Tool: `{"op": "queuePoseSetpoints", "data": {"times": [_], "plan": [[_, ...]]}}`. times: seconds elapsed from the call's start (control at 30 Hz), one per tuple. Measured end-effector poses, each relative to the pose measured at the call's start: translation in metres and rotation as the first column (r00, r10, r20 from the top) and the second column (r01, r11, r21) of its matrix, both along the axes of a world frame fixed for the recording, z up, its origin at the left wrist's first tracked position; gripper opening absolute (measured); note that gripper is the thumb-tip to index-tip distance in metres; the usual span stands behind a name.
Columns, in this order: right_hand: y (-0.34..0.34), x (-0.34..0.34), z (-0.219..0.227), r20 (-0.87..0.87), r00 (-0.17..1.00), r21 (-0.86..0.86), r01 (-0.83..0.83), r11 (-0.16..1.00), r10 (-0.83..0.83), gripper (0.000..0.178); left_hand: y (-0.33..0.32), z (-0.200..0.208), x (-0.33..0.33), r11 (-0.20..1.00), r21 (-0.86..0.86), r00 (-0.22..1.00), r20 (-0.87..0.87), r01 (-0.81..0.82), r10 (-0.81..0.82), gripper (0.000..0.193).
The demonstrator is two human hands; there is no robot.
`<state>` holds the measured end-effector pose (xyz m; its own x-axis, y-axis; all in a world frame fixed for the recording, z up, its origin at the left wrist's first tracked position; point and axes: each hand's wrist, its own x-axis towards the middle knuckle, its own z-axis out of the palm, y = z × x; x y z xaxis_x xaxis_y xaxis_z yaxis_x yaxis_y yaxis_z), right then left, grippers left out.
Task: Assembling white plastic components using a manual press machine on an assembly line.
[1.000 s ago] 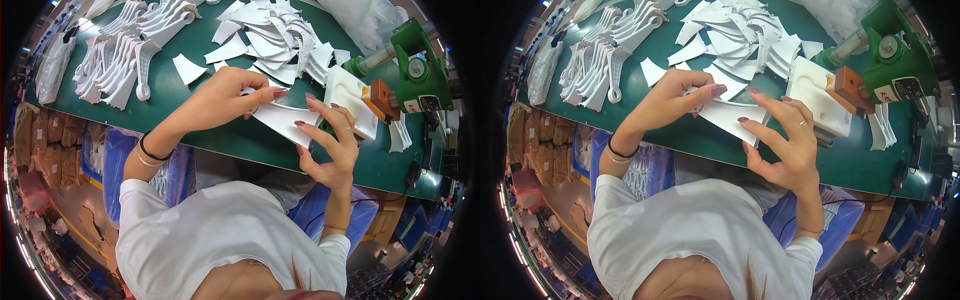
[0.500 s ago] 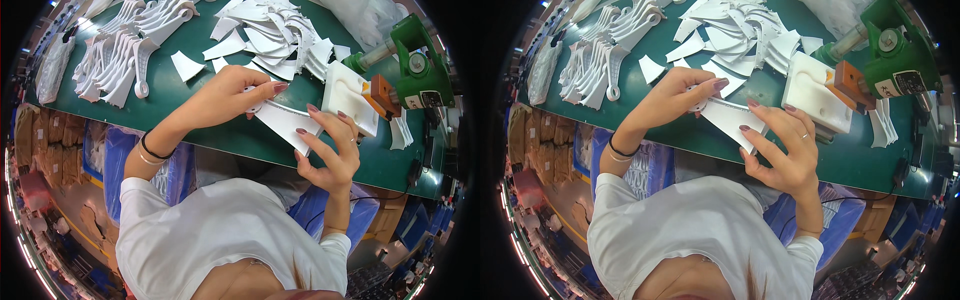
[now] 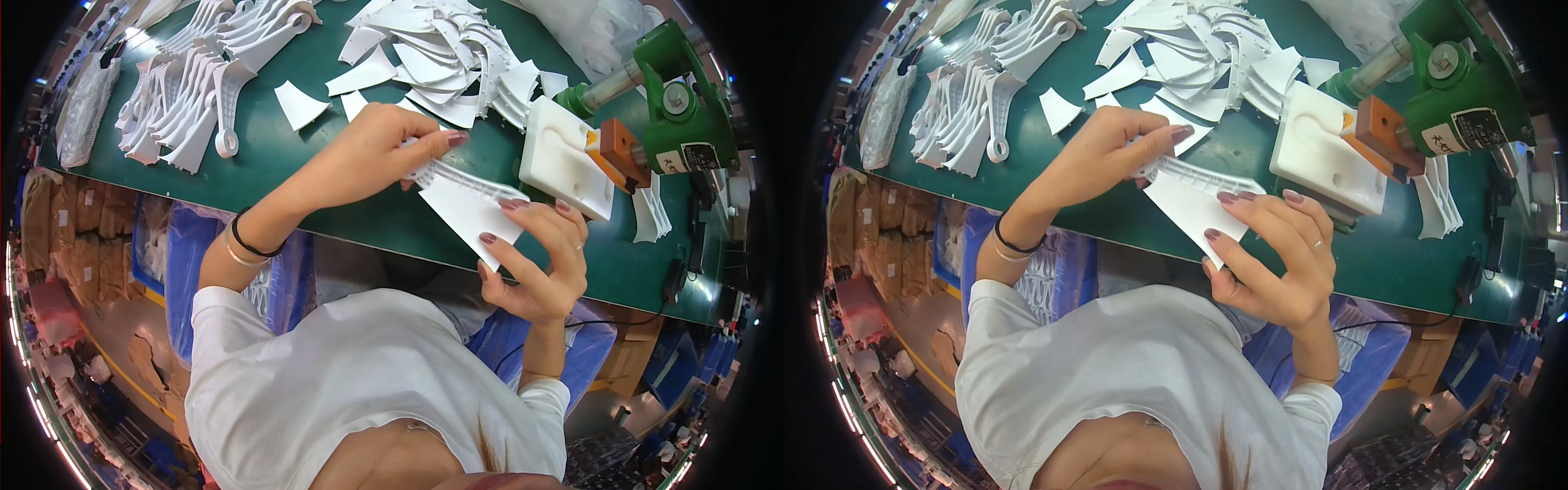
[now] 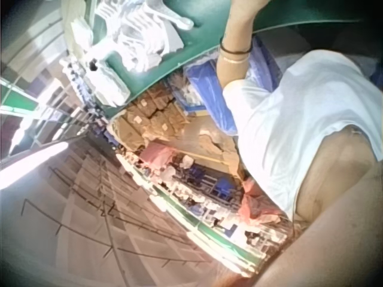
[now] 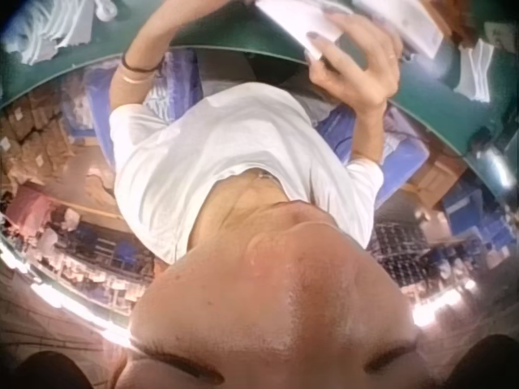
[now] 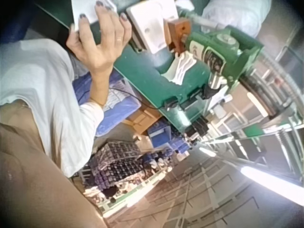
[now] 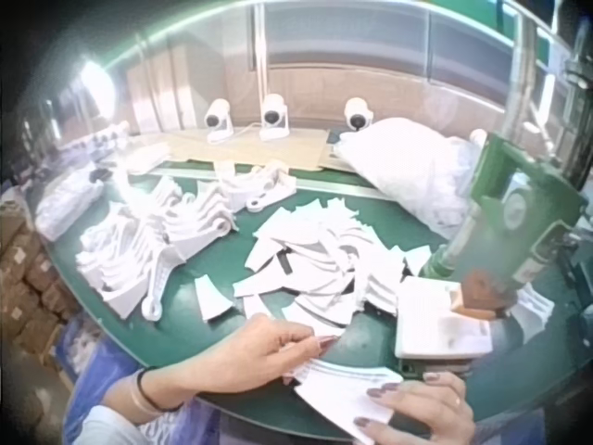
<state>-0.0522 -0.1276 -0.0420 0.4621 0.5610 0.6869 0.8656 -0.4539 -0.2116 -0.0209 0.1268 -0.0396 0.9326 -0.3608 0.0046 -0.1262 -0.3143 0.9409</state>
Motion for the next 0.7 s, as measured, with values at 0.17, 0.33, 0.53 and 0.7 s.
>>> {"op": "queuePoseSetpoints", "data": {"times": [0.17,0.33,0.53,0.7], "plan": [[0.000,0.001,0.001,-0.013,1.000,0.011,0.003,1.000,-0.003,0.023,0.002,-0.005,-0.001,0.999,0.039,1.000,0.013,-0.029,0.028,0.036],[0.002,0.003,-0.002,-0.024,1.000,-0.008,-0.013,1.000,0.012,0.024,-0.002,-0.004,-0.002,1.000,0.026,1.000,-0.017,-0.009,0.009,0.036],[0.002,0.003,-0.003,-0.060,0.998,-0.049,-0.014,0.999,0.011,0.027,-0.001,-0.003,-0.005,1.000,0.016,0.998,-0.065,-0.016,0.017,0.032],[-0.002,0.008,-0.008,-0.021,1.000,-0.150,0.020,0.988,-0.023,0.029,-0.003,-0.004,-0.009,0.999,0.037,0.993,0.115,0.030,-0.034,0.034]]}}
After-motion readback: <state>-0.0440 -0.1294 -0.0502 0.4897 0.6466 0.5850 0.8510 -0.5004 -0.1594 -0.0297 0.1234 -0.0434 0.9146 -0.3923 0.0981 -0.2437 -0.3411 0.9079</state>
